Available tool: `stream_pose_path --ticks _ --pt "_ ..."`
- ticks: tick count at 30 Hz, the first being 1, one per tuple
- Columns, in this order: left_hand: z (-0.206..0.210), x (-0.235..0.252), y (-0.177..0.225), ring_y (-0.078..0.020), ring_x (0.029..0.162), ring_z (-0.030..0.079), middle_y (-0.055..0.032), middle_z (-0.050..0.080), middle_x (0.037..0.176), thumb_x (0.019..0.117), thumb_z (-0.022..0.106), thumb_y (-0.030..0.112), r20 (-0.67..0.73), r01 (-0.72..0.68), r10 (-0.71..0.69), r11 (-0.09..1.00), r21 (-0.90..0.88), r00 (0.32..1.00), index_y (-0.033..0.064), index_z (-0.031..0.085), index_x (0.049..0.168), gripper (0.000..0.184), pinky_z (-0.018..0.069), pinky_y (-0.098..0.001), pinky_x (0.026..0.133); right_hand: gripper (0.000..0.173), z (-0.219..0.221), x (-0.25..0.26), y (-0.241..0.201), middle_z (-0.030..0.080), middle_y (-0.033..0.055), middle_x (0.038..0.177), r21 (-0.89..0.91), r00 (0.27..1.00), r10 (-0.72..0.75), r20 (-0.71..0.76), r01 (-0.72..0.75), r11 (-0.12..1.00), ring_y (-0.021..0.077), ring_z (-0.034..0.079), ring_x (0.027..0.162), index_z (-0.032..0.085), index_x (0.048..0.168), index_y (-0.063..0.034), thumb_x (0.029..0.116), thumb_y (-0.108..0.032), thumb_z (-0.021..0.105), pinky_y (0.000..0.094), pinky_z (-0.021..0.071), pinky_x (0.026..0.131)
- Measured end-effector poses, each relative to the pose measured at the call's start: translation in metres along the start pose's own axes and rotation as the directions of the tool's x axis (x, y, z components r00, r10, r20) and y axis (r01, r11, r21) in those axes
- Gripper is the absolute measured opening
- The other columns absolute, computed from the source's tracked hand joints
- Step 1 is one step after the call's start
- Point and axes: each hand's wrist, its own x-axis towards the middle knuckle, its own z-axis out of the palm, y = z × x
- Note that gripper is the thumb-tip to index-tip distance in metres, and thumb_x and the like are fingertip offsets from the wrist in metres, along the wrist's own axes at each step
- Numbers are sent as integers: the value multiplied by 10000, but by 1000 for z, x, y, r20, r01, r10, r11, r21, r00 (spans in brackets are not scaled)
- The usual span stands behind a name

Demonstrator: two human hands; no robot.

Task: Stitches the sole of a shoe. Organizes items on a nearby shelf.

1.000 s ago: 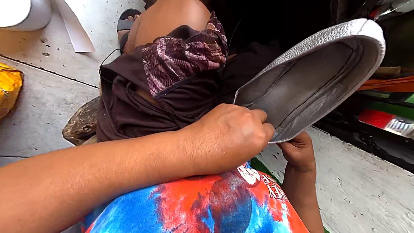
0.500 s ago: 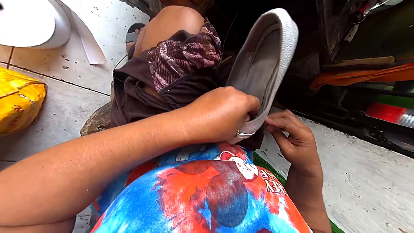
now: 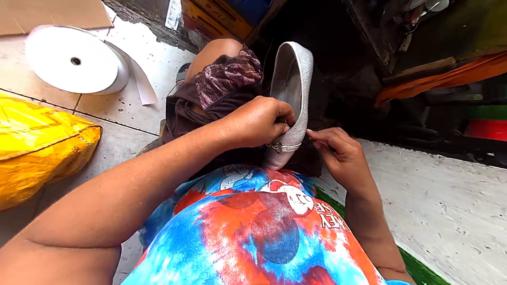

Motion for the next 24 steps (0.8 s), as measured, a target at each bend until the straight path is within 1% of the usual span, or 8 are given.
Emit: stream_pose_path --ticks 3,10,14,17,18,19,21,24 --pt "0 1 -2 -60 627 633 -21 698 819 977 657 53 -17 6 -6 1000 -23 1000 58 708 1007 59 552 -242 616 284 2 0 -5 731 49 1062 -52 1000 5 -15 -5 999 206 662 1004 771 1184 -129 979 -91 579 426 521 862" --pt "-2 3 6 -55 588 612 -21 692 802 992 646 47 36 99 -97 993 -61 995 46 702 1034 70 535 -220 585 287 3 -2 -2 736 53 1045 -44 999 -13 -36 11 999 225 668 1000 774 1182 -126 976 -82 580 443 528 860" --pt "-3 7 4 -123 581 623 -70 679 806 985 638 12 117 156 -157 988 16 981 32 658 1068 88 553 -295 586 287 9 -2 -6 734 70 1043 -66 999 34 -25 -35 997 261 673 981 773 1193 -136 980 -81 590 499 524 826" --pt "2 2 -5 -178 593 651 -83 688 768 956 674 24 5 113 -115 978 176 993 37 708 1008 64 584 -386 608 296 10 7 -11 736 124 1054 -104 997 74 26 -71 992 328 687 997 766 1206 -129 992 -81 567 566 531 848" --pt "5 -1 -7 -216 656 676 -94 701 786 943 686 39 -46 94 -85 964 249 995 45 727 972 51 588 -445 655 292 8 12 -15 738 146 1056 -126 996 73 58 -65 990 348 693 1011 762 1200 -108 994 -75 558 569 537 870" --pt "6 -4 -7 -275 772 698 -124 716 840 943 675 52 -62 90 -75 946 310 995 37 741 963 70 573 -516 743 282 6 19 -20 737 165 1054 -143 993 69 101 -54 988 354 698 1020 755 1190 -78 996 -71 549 555 543 893" --pt "4 -9 2 -398 956 690 -212 712 951 972 589 63 -5 100 -107 905 414 994 -14 716 999 150 518 -612 850 241 0 38 -31 724 195 1034 -133 972 64 224 -35 991 343 701 1021 724 1149 6 1009 -81 549 496 546 936" --pt "-1 -14 11 -442 1036 672 -253 704 1018 993 550 68 42 110 -150 863 493 988 -46 698 1031 191 500 -627 893 234 -6 69 -36 702 225 1051 -20 899 45 436 -40 999 316 691 1006 671 1128 72 1044 -108 547 452 532 940"
